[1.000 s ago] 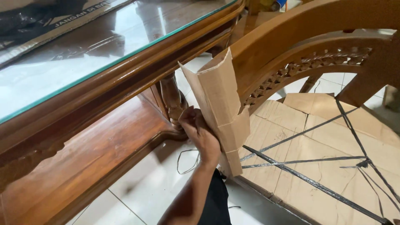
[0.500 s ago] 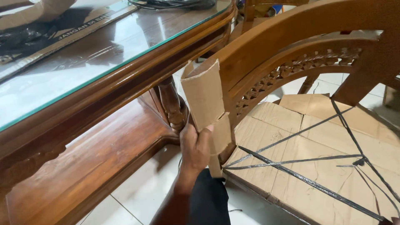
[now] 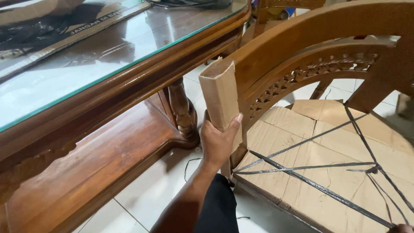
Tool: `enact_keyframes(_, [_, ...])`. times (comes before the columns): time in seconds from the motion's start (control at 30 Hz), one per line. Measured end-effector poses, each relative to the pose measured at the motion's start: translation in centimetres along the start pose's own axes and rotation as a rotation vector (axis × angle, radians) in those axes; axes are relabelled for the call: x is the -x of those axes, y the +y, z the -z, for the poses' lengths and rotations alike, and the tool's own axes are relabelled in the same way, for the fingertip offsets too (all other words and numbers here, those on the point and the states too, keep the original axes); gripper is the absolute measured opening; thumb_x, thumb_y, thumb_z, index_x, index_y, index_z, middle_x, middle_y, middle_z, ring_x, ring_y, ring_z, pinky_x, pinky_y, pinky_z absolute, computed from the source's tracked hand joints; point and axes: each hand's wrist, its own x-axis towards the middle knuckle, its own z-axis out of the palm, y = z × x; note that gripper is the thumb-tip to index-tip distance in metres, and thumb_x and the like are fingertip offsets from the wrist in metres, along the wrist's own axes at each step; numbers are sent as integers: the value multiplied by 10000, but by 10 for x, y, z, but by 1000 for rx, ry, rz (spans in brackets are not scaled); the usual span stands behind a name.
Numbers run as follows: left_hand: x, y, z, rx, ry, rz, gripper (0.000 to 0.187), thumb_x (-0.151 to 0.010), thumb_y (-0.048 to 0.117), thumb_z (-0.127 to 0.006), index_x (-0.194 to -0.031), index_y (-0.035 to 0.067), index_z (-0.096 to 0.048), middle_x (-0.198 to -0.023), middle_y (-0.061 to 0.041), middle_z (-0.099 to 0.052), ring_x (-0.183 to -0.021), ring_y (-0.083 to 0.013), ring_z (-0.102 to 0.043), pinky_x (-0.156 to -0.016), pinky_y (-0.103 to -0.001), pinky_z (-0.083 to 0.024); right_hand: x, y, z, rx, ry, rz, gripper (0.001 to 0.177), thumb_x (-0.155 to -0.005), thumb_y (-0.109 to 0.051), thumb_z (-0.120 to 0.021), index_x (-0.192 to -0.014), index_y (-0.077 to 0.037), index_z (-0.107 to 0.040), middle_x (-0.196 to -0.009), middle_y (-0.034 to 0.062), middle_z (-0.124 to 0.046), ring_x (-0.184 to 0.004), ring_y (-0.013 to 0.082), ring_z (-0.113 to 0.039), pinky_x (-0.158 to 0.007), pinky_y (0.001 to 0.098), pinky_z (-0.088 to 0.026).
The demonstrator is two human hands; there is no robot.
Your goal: Wrapping wooden chair components with cardboard and securing them with plastic string for transport
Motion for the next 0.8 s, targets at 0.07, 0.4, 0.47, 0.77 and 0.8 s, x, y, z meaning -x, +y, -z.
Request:
enact_keyframes(0.07, [6,5,1,-5,43,-43,429,-740,152,-898,-1031,-58,-663,-866,-313,-722,-892,-429,-756,-731,-529,-561,27,-2,4,40,1,33,213,-1310,-149,-573,-1143,-17,-569,-911,84,-488,-877,184,-479,-762,334,-351])
enact_keyframes(0.4, [-14,10,28,49,-295,64,661,-780,539,-688,-1183,17,-635,-1024,-110,-731,-903,-220,-701,-690,-343,-601,63,-71,28,371,-84,265,318,-1316,-109,-548,-1142,90,-724,-964,227,-618,-985,325,-581,-877,396,-435])
enact_keyframes(0.47, [-14,26,37,69,-356,206,636,-716,482,-752,-1152,22,-701,-995,-94,-760,-877,-199,-713,-674,-336,-601,67,-86,30,331,-109,255,321,-1314,-120,-542,-1216,110,-743,-918,247,-629,-897,331,-578,-818,401,-435])
enact_keyframes(0.77, [42,74,107,-126,-348,-726,337,-1028,199,-587,-1291,-12,-599,-1323,-320,-639,-1232,-399,-691,-1083,-445,-555,68,-93,27,50,-127,-86,312,-1315,-216,-565,-1265,79,-652,-928,197,-626,-780,235,-590,-699,313,-475])
enact_keyframes(0.8, [43,77,109,-319,-372,-911,312,-1080,255,-424,-1252,150,-663,-1347,-200,-646,-1292,-380,-621,-1141,-511,-439,69,-101,30,121,-158,-28,332,-1306,-196,-525,-1251,97,-670,-908,218,-626,-801,261,-589,-717,341,-460])
